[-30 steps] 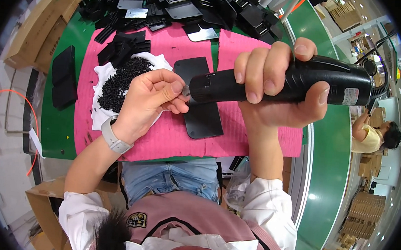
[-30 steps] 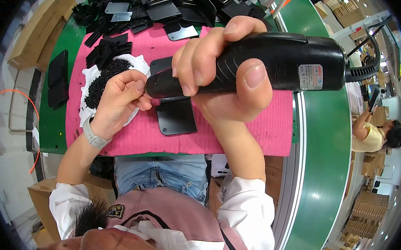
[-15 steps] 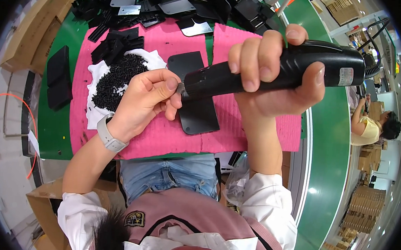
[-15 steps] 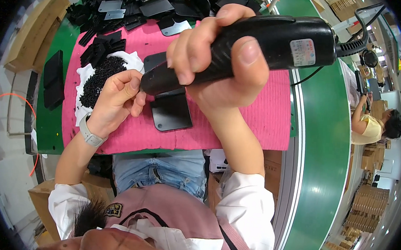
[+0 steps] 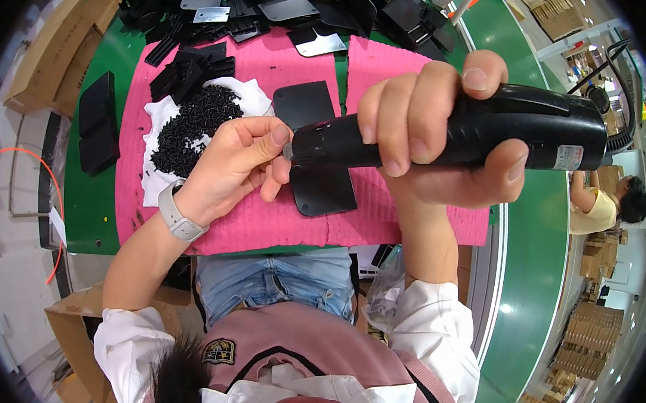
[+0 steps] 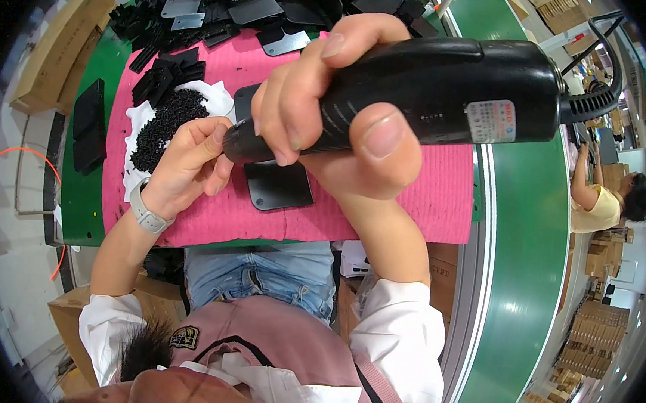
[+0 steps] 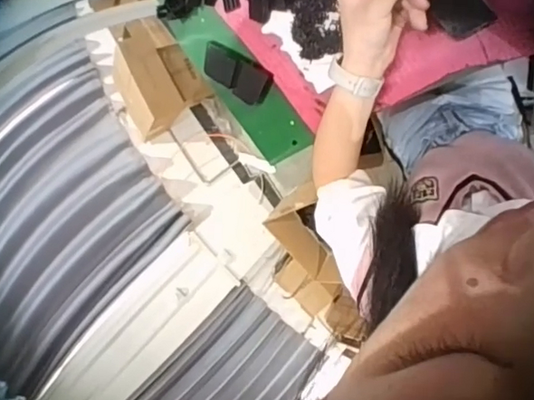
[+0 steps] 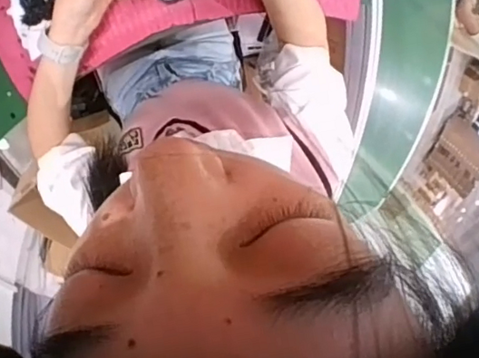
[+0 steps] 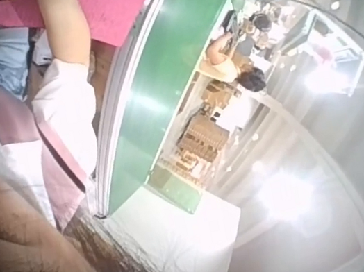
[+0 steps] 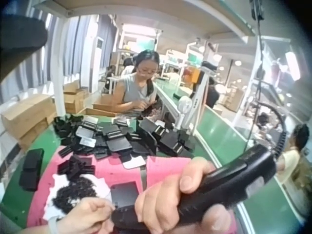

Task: Assembling small black plastic components by aligning them and using an electric screwdriver to fasten them with small screws.

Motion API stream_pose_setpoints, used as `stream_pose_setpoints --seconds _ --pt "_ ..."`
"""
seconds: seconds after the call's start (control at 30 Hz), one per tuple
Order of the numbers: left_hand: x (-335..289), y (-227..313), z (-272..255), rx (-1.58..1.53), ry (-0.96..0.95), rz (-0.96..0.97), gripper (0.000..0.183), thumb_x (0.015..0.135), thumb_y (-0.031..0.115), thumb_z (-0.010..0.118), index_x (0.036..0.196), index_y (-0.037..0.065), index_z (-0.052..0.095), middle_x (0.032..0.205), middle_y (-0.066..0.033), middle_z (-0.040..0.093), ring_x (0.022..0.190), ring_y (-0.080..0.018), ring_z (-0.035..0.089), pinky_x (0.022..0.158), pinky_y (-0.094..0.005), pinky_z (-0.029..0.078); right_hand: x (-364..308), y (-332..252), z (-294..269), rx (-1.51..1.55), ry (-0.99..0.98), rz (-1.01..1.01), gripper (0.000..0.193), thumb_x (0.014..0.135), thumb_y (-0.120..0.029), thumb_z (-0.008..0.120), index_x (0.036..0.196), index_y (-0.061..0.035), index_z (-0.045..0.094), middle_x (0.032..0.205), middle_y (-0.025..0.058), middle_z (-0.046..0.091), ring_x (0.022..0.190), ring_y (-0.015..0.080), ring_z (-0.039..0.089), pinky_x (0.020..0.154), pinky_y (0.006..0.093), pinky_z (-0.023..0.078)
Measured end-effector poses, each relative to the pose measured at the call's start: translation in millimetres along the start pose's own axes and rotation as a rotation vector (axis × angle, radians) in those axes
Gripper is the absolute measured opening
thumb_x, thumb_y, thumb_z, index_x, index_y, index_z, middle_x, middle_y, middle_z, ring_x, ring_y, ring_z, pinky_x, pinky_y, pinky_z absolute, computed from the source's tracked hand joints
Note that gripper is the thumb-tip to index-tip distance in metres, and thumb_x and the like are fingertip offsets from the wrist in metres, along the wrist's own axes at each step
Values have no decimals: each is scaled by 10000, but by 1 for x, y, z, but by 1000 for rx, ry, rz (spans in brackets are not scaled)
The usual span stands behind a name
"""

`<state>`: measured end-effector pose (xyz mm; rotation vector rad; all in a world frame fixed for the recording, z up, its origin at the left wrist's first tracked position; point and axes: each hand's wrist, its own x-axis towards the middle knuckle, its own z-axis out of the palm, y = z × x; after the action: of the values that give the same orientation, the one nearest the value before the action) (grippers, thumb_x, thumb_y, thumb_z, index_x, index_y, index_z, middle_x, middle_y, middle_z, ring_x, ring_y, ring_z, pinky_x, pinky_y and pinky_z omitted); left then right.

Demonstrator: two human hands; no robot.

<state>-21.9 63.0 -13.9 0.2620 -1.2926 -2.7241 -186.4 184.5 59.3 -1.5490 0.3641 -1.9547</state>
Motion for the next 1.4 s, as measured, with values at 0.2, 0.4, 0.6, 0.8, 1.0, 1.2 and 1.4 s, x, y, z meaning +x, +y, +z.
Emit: stream_pose_setpoints --seconds 0.2,0.4,0.6,0.8,1.0,1.2,1.4 --pt "0 -2 4 56 48 -33 378 952 380 503 944 7 559 651 -103 619 455 -156 574 427 -214 431 -3 5 2 -9 53 -9 484 887 -500 496 1187 -124 437 656 3 479 473 125 475 593 329 425" --pt "-4 6 11 362 171 -45 435 973 370 455 1181 -11 433 616 -116 604 438 -144 559 426 -232 425 7 -12 -16 -83 104 124 436 896 -412 439 1154 -66 499 639 20 474 460 138 456 585 335 408" --pt "0 -10 20 963 244 165 385 859 126 618 1171 -13 440 564 -82 559 442 -139 522 456 -270 391 4 -9 -32 -316 173 147 351 874 -294 456 1107 -36 495 561 61 429 418 157 413 446 286 354" --pt "2 -12 18 1074 197 196 398 846 126 630 1175 -8 449 551 -106 551 470 -189 550 479 -293 400 10 -7 -2 -382 371 272 254 831 -192 558 990 -6 490 565 66 462 420 160 435 433 288 382" --pt "3 -12 18 1054 208 182 379 841 101 630 1151 -16 446 553 -112 553 476 -202 562 485 -298 403 18 -10 5 -441 441 432 250 781 -91 646 919 15 466 555 78 499 431 151 478 433 268 402" --pt "0 -14 19 1071 206 186 366 840 88 627 1137 -20 443 549 -111 543 475 -201 558 485 -298 401 14 -8 6 -367 434 428 273 764 -112 669 912 10 475 563 73 501 433 144 477 423 256 390" --pt "5 -17 17 1074 214 180 363 838 83 625 1134 -19 441 548 -106 535 471 -204 551 480 -300 398 15 -8 -1 -361 421 516 299 745 -118 692 916 7 481 574 69 508 437 136 489 411 243 385"
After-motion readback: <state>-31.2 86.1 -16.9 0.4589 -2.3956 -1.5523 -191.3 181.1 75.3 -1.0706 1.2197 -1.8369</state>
